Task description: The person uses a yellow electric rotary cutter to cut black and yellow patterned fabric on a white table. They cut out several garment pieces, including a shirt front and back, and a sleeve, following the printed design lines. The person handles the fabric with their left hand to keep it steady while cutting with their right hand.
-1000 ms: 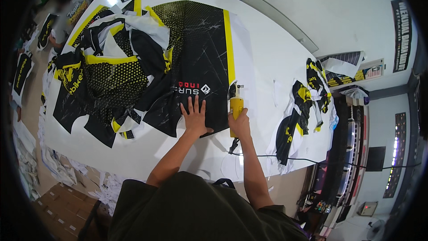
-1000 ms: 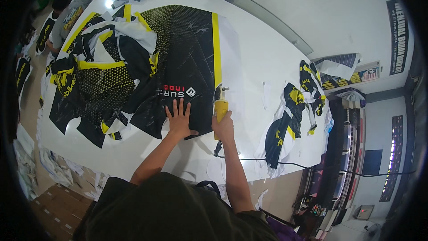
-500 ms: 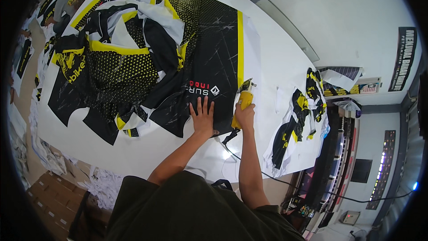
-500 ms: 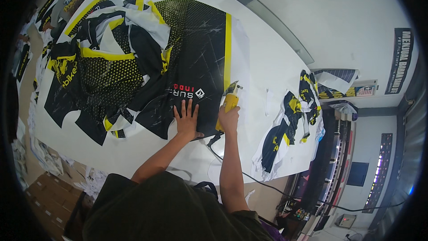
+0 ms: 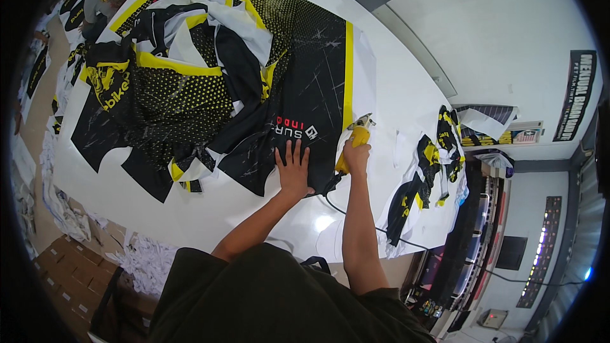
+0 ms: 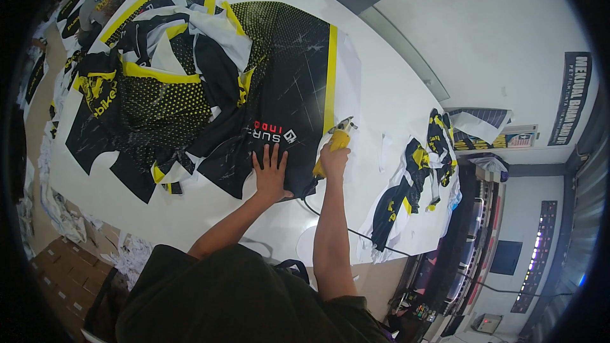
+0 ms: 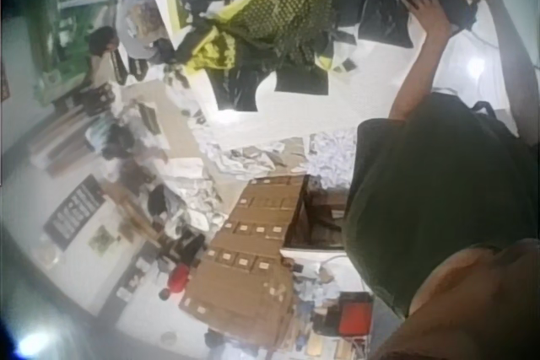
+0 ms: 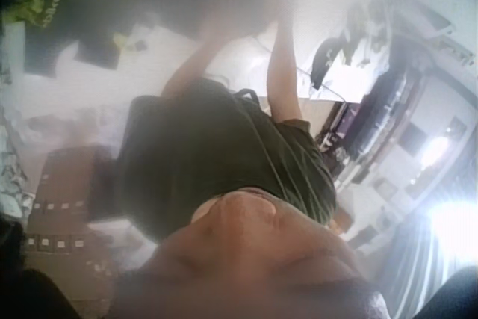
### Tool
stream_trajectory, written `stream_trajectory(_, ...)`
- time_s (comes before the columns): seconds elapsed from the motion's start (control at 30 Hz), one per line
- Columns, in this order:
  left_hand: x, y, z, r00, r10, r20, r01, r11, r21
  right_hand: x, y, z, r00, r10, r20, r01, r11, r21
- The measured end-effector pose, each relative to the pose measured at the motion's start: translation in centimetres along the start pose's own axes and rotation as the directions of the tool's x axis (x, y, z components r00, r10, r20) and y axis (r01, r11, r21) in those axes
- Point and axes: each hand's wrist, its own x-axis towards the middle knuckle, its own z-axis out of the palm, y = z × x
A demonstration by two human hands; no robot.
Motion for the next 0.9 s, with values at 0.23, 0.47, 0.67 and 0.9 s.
stream_trajectory(0.23,-0.6,-0.1,0.8,0.999,0.033,-0.036,-0.033,0.999,0.0,2.4,3.9,-1.4,0.997,-0.079,0.005,0.079,0.997,-0.025)
stream_trajectory(0.47,-5.4,-3.7,-1.0,0.994,0.077,0.075,-0.083,0.994,0.078,-7.2,9.3,-5.4,0.946,-0.233,0.224,0.244,0.969,-0.023)
stream_trajectory(0.67,-7.7,-4.9,-0.7,0.989,0.129,0.066,-0.136,0.982,0.129,-10.1,9.0,-6.2,0.942,-0.213,0.26,0.219,0.976,0.008)
stream_trajectory(0.9,-7.6,-4.7,-1.0,0.991,0.125,0.055,-0.13,0.986,0.106,-8.3,8.5,-6.1,0.938,-0.248,0.242,0.25,0.968,0.024)
